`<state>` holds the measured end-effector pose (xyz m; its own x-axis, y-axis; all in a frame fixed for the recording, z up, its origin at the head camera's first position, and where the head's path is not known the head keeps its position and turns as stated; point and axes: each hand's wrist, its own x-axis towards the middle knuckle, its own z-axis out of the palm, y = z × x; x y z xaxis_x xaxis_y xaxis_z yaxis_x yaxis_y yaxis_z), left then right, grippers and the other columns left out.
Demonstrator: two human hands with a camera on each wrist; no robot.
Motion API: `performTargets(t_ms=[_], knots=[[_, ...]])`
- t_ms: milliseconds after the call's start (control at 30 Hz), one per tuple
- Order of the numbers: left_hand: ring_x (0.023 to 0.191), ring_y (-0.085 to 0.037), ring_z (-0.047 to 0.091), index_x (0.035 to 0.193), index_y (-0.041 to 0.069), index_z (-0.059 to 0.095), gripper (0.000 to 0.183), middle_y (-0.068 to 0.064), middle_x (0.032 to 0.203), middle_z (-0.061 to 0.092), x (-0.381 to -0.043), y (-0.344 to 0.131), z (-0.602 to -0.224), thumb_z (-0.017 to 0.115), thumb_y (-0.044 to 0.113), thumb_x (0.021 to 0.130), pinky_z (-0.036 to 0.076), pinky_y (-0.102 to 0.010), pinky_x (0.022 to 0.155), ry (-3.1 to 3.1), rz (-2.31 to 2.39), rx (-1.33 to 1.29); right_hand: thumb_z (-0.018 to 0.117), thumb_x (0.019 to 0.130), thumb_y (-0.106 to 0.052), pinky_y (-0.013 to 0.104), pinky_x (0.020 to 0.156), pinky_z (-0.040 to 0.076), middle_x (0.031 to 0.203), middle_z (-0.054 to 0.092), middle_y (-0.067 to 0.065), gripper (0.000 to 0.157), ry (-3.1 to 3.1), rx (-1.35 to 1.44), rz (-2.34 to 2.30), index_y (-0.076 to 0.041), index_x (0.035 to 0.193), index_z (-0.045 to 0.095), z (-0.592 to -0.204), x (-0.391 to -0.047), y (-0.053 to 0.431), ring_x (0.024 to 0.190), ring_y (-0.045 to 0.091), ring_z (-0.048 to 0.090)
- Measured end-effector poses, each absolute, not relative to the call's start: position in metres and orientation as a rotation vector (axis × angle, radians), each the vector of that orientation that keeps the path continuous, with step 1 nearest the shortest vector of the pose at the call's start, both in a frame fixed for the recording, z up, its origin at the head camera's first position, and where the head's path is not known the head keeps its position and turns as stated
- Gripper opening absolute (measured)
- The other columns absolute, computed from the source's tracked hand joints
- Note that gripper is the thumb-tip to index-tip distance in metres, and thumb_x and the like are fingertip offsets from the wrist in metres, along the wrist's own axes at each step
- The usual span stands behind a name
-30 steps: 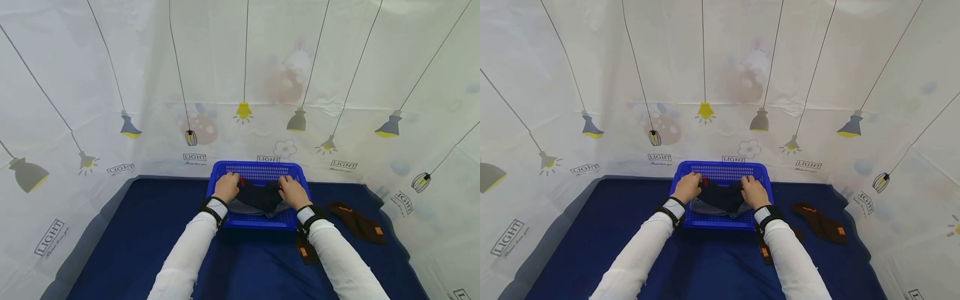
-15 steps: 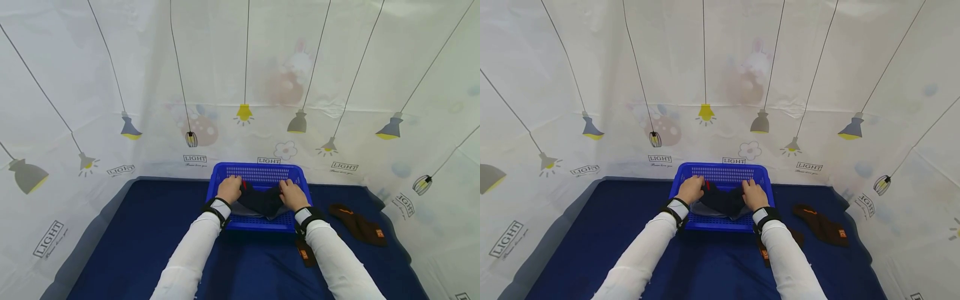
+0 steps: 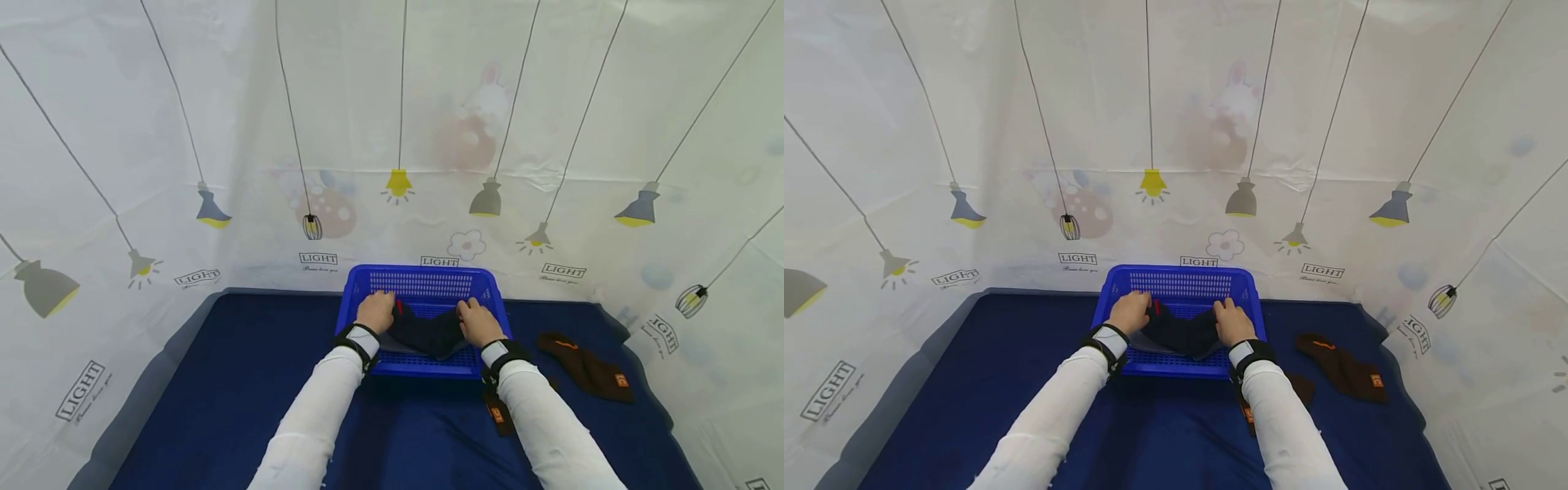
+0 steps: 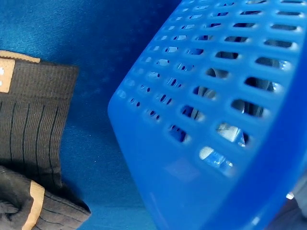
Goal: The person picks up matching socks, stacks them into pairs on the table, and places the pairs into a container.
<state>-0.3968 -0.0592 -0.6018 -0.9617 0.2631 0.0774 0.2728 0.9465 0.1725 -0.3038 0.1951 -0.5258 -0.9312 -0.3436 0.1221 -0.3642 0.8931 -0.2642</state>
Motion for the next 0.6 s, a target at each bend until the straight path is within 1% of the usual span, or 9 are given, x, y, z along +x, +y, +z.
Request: performTargets(t_ms=[100,200,267,400,600], knots=[[0.103,-0.041,0.076,0.12,0.006,0.077,0.028,-0.02,0.116,0.076,-0.397,-0.059,-0.603,0.085,0.012,0.094,0.064,-0.055,0.086,-3.056,-0.278,-0.408,0.073,0.098,0.006,0.059,0.087,0.059,0.108,0.059,0.027,0.015,-3.035,0.528,0.448,0.003,0.107,0.062,-0.525,-0.304,0.195,0.092,0.047,0.07],[0.102,-0.041,0.077,0.115,0.006,0.078,0.024,-0.02,0.114,0.077,-0.399,-0.06,-0.606,0.085,0.012,0.092,0.064,-0.055,0.084,-3.058,-0.272,-0.406,0.072,0.099,0.005,0.059,0.09,0.059,0.112,0.06,0.028,0.013,-3.102,0.479,0.455,0.004,0.109,0.064,-0.524,-0.303,0.196,0.097,0.048,0.071],[0.102,-0.041,0.077,0.113,0.006,0.078,0.022,-0.019,0.113,0.077,-0.398,-0.06,-0.606,0.084,0.011,0.093,0.064,-0.055,0.085,-3.061,-0.276,-0.402,0.072,0.1,0.003,0.058,0.093,0.059,0.116,0.059,0.029,0.013,-3.144,0.456,0.463,0.006,0.112,0.066,-0.524,-0.303,0.196,0.101,0.049,0.071],[0.102,-0.041,0.077,0.113,0.005,0.078,0.02,-0.02,0.112,0.076,-0.391,-0.062,-0.6,0.082,0.009,0.093,0.064,-0.055,0.085,-3.078,-0.282,-0.394,0.072,0.1,0.001,0.058,0.095,0.059,0.118,0.06,0.03,0.016,-3.176,0.464,0.45,0.008,0.114,0.068,-0.524,-0.301,0.196,0.104,0.049,0.071],[0.104,-0.042,0.076,0.11,0.002,0.078,0.019,-0.022,0.113,0.075,-0.35,-0.057,-0.537,0.081,0.005,0.092,0.064,-0.054,0.086,-3.127,-0.292,-0.355,0.073,0.102,-0.004,0.059,0.097,0.058,0.116,0.064,0.026,0.015,-3.159,0.504,0.385,0.005,0.114,0.073,-0.526,-0.303,0.194,0.109,0.046,0.067]])
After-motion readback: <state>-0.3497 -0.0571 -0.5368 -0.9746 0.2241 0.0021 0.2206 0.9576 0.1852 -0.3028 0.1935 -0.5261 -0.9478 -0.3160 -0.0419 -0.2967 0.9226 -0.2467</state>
